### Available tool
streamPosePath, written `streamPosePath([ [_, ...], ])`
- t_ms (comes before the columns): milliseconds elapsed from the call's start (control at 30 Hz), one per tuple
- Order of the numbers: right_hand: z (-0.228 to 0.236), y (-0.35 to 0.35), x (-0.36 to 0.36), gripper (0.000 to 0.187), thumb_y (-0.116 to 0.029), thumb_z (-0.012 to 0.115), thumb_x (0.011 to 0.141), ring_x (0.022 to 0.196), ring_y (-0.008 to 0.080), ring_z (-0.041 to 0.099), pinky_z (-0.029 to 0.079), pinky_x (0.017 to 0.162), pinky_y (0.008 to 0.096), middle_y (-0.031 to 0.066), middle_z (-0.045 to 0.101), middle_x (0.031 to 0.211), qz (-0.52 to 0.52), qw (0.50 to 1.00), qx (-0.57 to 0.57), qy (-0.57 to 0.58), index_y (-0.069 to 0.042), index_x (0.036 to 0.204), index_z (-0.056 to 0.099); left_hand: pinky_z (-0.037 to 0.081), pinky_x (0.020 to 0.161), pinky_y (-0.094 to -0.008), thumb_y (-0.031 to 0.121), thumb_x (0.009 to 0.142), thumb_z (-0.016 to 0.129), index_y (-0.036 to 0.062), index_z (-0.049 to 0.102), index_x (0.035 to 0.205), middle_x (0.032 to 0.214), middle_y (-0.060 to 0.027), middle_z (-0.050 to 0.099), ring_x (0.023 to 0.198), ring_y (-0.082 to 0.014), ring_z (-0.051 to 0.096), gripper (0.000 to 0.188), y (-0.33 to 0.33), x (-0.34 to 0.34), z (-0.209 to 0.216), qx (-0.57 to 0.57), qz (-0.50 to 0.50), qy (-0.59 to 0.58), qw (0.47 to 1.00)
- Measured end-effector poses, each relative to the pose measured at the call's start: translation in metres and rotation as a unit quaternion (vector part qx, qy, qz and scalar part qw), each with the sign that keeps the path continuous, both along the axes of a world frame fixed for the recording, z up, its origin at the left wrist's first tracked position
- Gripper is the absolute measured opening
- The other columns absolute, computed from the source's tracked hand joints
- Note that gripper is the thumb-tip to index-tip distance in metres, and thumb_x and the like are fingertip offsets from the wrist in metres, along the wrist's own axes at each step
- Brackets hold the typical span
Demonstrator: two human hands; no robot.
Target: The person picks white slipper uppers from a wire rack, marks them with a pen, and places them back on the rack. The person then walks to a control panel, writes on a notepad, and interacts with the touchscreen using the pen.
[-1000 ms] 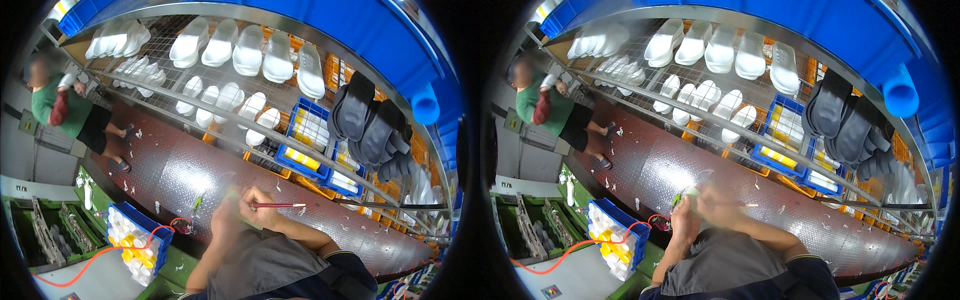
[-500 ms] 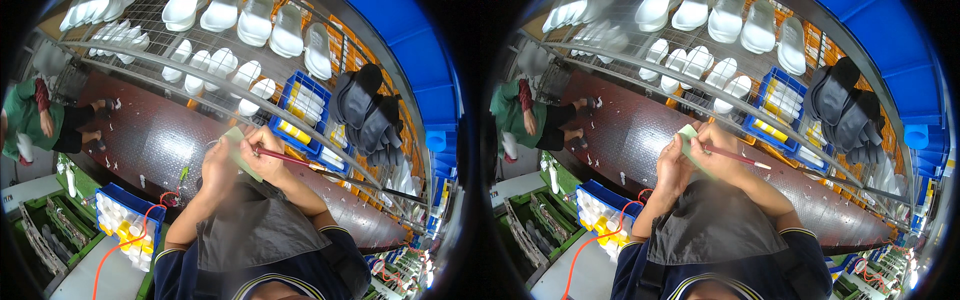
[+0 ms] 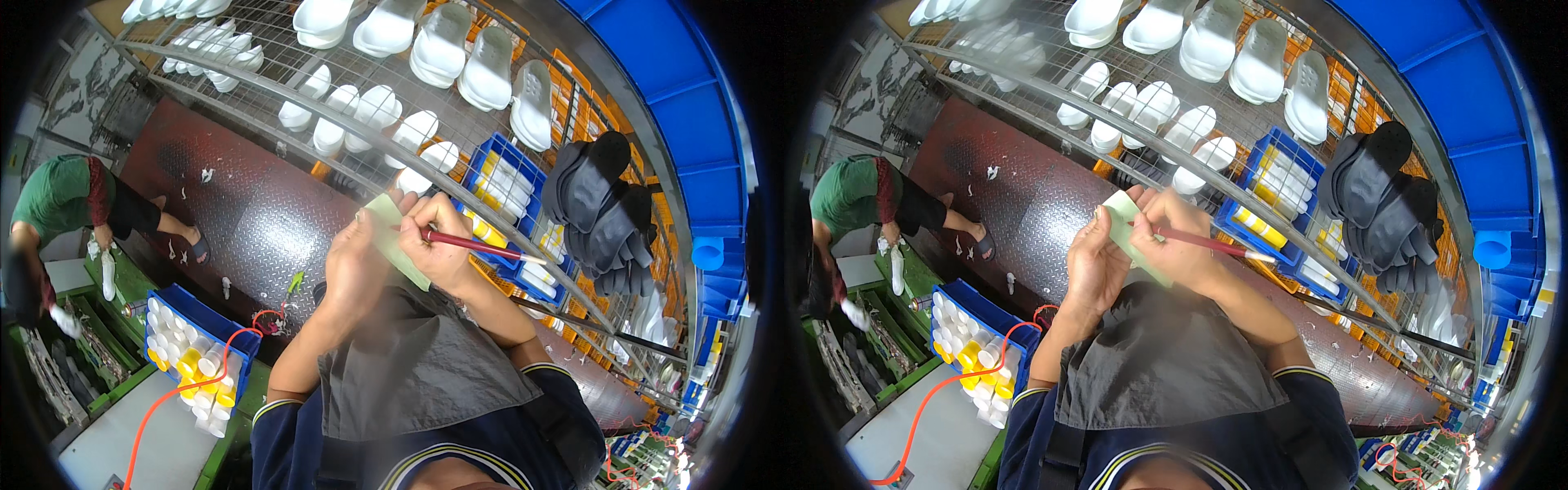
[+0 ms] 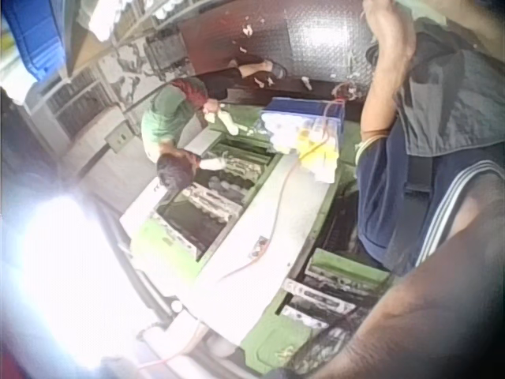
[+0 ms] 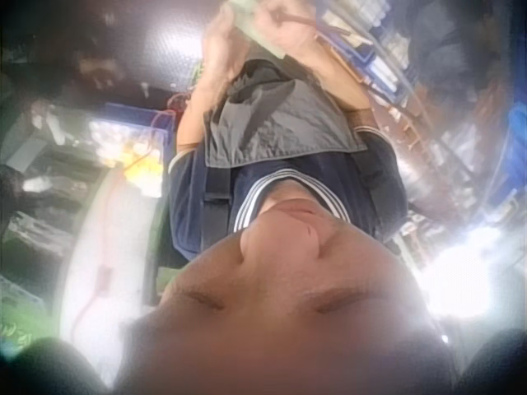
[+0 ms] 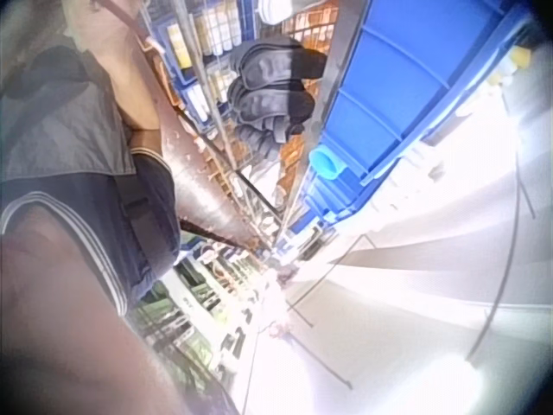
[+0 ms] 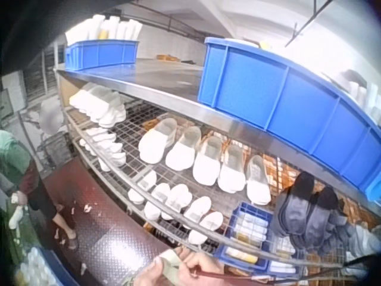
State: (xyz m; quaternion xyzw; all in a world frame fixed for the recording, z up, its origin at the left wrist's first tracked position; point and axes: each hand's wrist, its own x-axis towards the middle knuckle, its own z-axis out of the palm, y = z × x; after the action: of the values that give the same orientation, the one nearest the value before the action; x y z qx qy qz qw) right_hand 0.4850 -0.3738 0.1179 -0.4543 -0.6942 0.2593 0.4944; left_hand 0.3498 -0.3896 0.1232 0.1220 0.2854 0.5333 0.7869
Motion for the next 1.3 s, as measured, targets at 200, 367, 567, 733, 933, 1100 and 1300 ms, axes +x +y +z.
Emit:
streamPosePath([
  [200, -0.002, 0.001, -0.003, 0.022, 0.007, 0.065, 0.083, 0.058, 0.0116, 0.058, 0.051, 0.061, 0.0269, 0.0090, 0.064, 0.069, 0.000, 0.999, 0.035, -0.005, -0.004, 0.080, 0.046, 0.043, 0.110, -0.0420, 0.034, 0.107, 0.041, -0.0126, 0.042, 0.139, 0.141, -0.0262, 0.051, 0.129, -0.0310, 0.054, 0.057, -0.001, -0.002, 0.000, 0.011, 0.002, -0.002, 1.000],
  [367, -0.002, -0.004, -0.001, 0.018, -0.003, 0.073, 0.081, 0.066, 0.0219, 0.068, 0.054, 0.061, 0.0330, 0.0099, 0.066, 0.075, -0.020, 1.000, -0.010, 0.014, -0.004, 0.080, 0.054, 0.043, 0.111, -0.0421, 0.034, 0.107, 0.041, -0.0121, 0.043, 0.139, 0.142, -0.0263, 0.050, 0.130, -0.0309, 0.054, 0.056, -0.003, -0.003, 0.000, 0.019, -0.001, -0.004, 1.000],
  [567, 0.000, -0.010, -0.002, 0.018, -0.002, 0.071, 0.083, 0.070, 0.0209, 0.068, 0.055, 0.064, 0.0335, 0.0106, 0.066, 0.078, -0.032, 0.998, -0.038, 0.027, -0.003, 0.082, 0.053, 0.039, 0.113, -0.0423, 0.035, 0.107, 0.040, -0.0117, 0.040, 0.141, 0.144, -0.0260, 0.048, 0.133, -0.0312, 0.050, 0.057, -0.005, -0.004, -0.002, 0.028, -0.014, -0.008, 0.999],
  [733, -0.001, -0.011, -0.005, 0.020, 0.003, 0.067, 0.085, 0.062, 0.0146, 0.059, 0.049, 0.057, 0.0281, 0.0104, 0.063, 0.076, -0.030, 0.999, 0.030, -0.014, -0.004, 0.082, 0.048, 0.033, 0.117, -0.0441, 0.035, 0.107, 0.042, -0.0118, 0.037, 0.143, 0.147, -0.0272, 0.043, 0.138, -0.0333, 0.044, 0.060, -0.005, -0.005, -0.003, 0.028, -0.025, -0.008, 0.999],
  [933, -0.021, -0.017, 0.014, 0.008, 0.000, 0.062, 0.094, 0.072, 0.0161, 0.059, 0.048, 0.062, 0.0275, 0.0142, 0.065, 0.095, -0.054, 0.994, 0.065, 0.071, 0.002, 0.092, 0.055, 0.040, 0.114, -0.0436, 0.036, 0.107, 0.036, -0.0108, 0.038, 0.142, 0.143, -0.0248, 0.050, 0.133, -0.0331, 0.051, 0.058, -0.002, -0.001, -0.011, 0.015, -0.003, 0.002, 1.000],
  [1100, -0.041, -0.040, 0.029, 0.012, -0.006, 0.067, 0.093, 0.080, 0.0100, 0.058, 0.046, 0.070, 0.0240, 0.0048, 0.064, 0.094, -0.073, 0.978, -0.194, -0.012, -0.002, 0.102, 0.060, 0.042, 0.113, -0.0437, 0.036, 0.108, 0.034, -0.0034, 0.035, 0.147, 0.142, -0.0240, 0.050, 0.132, -0.0339, 0.051, 0.055, 0.001, 0.001, -0.029, -0.024, 0.026, 0.039, 0.999],
  [1300, -0.061, -0.054, 0.027, 0.019, -0.023, 0.065, 0.098, 0.083, 0.0034, 0.052, 0.044, 0.074, 0.0227, -0.0034, 0.059, 0.088, -0.010, 0.892, -0.389, 0.232, -0.006, 0.099, 0.058, 0.041, 0.113, -0.0447, 0.021, 0.104, 0.050, -0.0048, 0.036, 0.144, 0.141, -0.0225, 0.052, 0.132, -0.0332, 0.051, 0.050, -0.016, 0.008, -0.055, -0.049, -0.020, 0.029, 0.998],
])
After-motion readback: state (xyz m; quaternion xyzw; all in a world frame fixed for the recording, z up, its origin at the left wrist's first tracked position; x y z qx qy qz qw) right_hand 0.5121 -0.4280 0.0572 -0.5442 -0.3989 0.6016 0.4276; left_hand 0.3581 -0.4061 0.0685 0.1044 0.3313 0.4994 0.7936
